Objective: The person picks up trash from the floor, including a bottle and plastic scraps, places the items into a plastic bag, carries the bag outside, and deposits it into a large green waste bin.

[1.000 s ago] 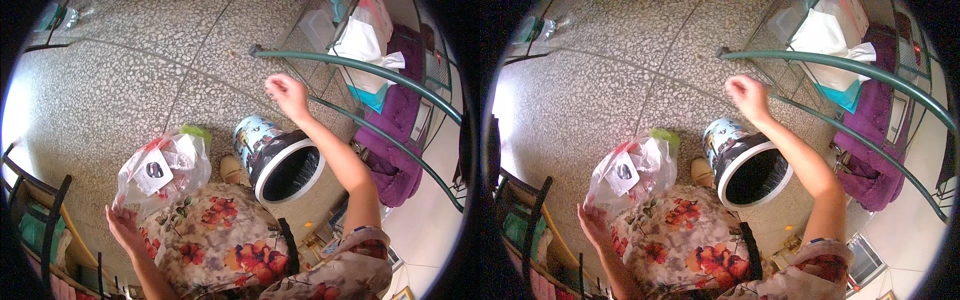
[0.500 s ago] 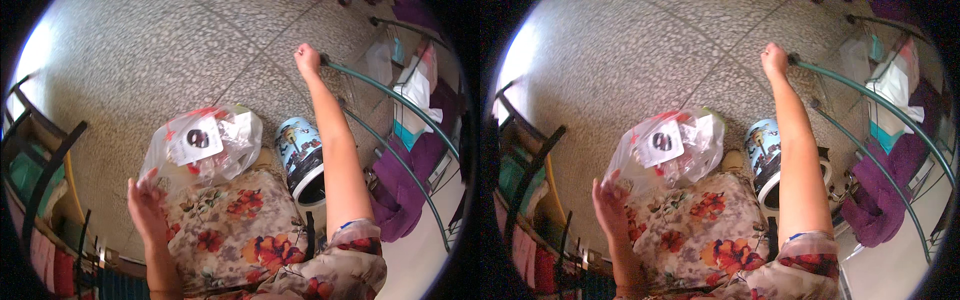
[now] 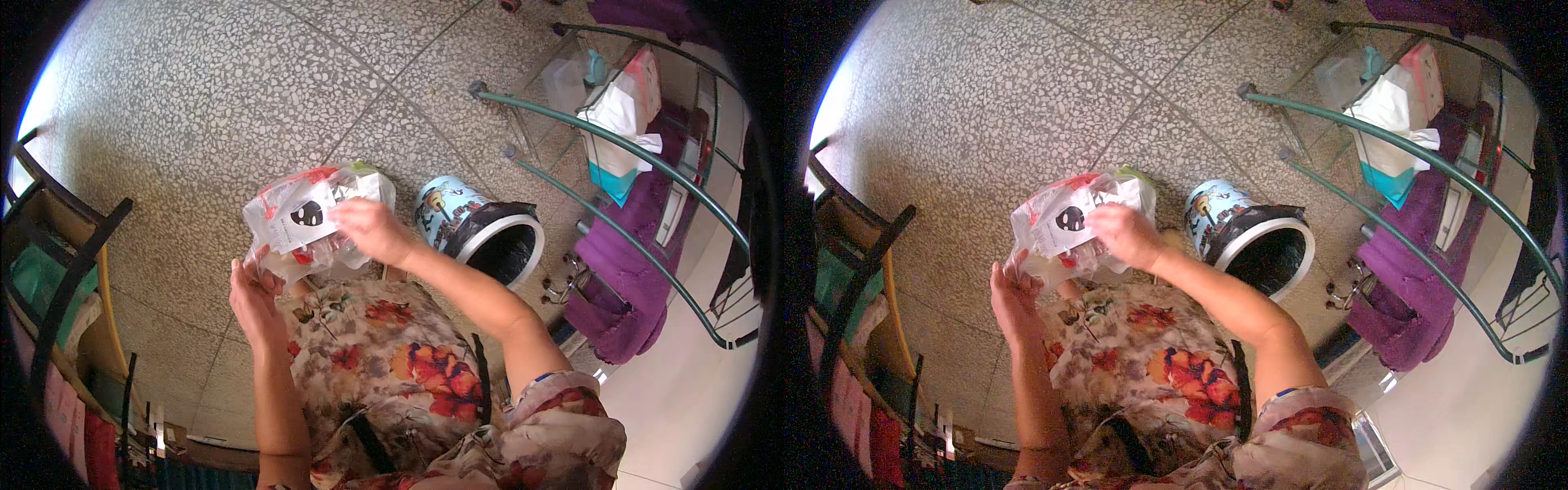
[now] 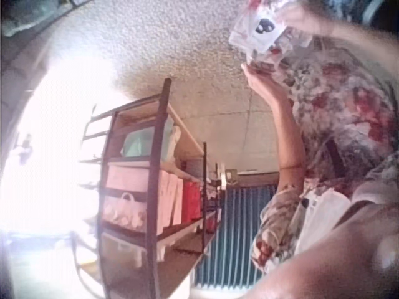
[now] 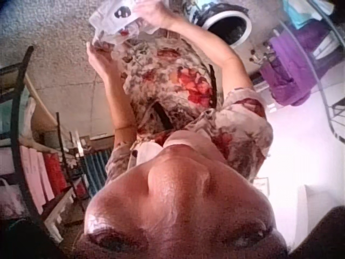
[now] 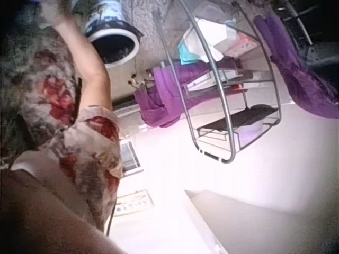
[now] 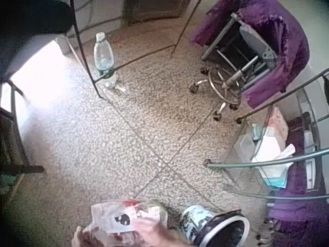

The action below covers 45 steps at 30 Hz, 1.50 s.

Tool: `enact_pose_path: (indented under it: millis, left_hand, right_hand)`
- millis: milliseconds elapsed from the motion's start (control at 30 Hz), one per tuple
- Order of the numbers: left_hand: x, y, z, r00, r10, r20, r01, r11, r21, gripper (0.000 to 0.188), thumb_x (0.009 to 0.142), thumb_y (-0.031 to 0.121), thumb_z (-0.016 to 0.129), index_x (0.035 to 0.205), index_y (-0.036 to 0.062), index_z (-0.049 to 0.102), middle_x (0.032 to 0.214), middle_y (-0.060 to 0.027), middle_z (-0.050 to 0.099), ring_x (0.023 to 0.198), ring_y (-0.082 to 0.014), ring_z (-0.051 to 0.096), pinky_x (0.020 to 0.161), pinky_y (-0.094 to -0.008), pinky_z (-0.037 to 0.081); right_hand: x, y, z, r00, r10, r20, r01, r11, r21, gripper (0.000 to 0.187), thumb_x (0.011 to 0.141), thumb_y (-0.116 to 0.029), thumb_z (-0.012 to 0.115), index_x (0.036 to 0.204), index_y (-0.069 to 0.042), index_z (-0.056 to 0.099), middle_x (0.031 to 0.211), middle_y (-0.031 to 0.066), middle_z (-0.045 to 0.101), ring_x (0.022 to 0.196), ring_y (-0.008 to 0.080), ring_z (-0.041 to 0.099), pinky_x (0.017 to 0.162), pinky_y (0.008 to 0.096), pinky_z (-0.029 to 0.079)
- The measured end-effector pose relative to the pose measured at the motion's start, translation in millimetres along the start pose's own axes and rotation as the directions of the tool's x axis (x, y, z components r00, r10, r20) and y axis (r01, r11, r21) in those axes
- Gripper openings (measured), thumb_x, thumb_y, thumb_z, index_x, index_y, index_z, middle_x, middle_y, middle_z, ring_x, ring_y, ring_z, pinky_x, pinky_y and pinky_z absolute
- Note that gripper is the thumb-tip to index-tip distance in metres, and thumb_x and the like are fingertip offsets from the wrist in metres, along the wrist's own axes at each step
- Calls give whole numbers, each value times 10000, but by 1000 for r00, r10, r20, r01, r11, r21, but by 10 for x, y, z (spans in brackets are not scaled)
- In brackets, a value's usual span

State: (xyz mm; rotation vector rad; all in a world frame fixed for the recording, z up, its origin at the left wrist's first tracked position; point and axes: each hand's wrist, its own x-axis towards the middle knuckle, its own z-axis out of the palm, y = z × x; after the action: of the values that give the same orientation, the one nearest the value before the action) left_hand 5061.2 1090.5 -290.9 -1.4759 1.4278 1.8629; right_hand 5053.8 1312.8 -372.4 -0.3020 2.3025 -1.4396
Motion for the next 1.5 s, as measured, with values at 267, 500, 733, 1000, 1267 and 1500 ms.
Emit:
enact_pose_path:
  millis: [267,500,733,1000,1267,1500]
  left_hand:
    - [-67,155,-97,998,53,-39,-52,998,26,504,968,403,395,1060,-39,617,652,-4,483,594,-110,432,587,-266,368]
    - [1,204,-254,998,63,-3,-63,997,52,501,954,433,420,1077,-24,587,814,-61,620,611,-126,500,594,-273,410]
    - [-80,268,-84,996,65,-64,-61,996,66,461,967,395,404,1062,-16,590,876,-55,570,627,-109,439,606,-266,388]
    - [-58,24,64,993,36,-116,-39,999,-24,514,972,377,384,1056,-72,618,628,0,406,603,-122,407,605,-266,356]
    - [17,-101,-3,996,46,-80,-53,995,-90,482,973,378,365,1069,-31,601,646,1,445,575,-112,385,575,-289,356]
    - [-80,-26,-9,980,79,-182,-104,986,-134,513,981,384,359,1031,-56,618,617,-1,436,575,-108,373,559,-275,338]
  right_hand:
    - [404,2165,-1167,717,282,-637,-557,782,-280,239,760,-91,640,995,-51,620,898,165,626,801,320,624,719,380,510]
    - [729,2462,-1439,765,388,-514,-641,537,-548,251,761,-182,670,961,-53,590,1002,191,572,935,361,580,794,438,487]
    - [814,2395,-1451,692,475,-543,-716,546,-435,197,700,-213,716,802,-64,637,790,136,666,784,311,646,722,393,512]
    - [206,660,-561,793,455,-406,-327,879,347,45,798,-15,610,839,-32,613,757,0,644,643,73,583,596,216,481]
    - [-229,-181,320,989,52,-139,-65,994,-92,168,789,-20,609,954,-13,641,987,139,638,935,281,616,821,342,494]
    - [166,1651,-690,696,186,-694,-434,879,-199,137,777,-57,622,912,-39,634,792,112,610,734,255,623,666,354,497]
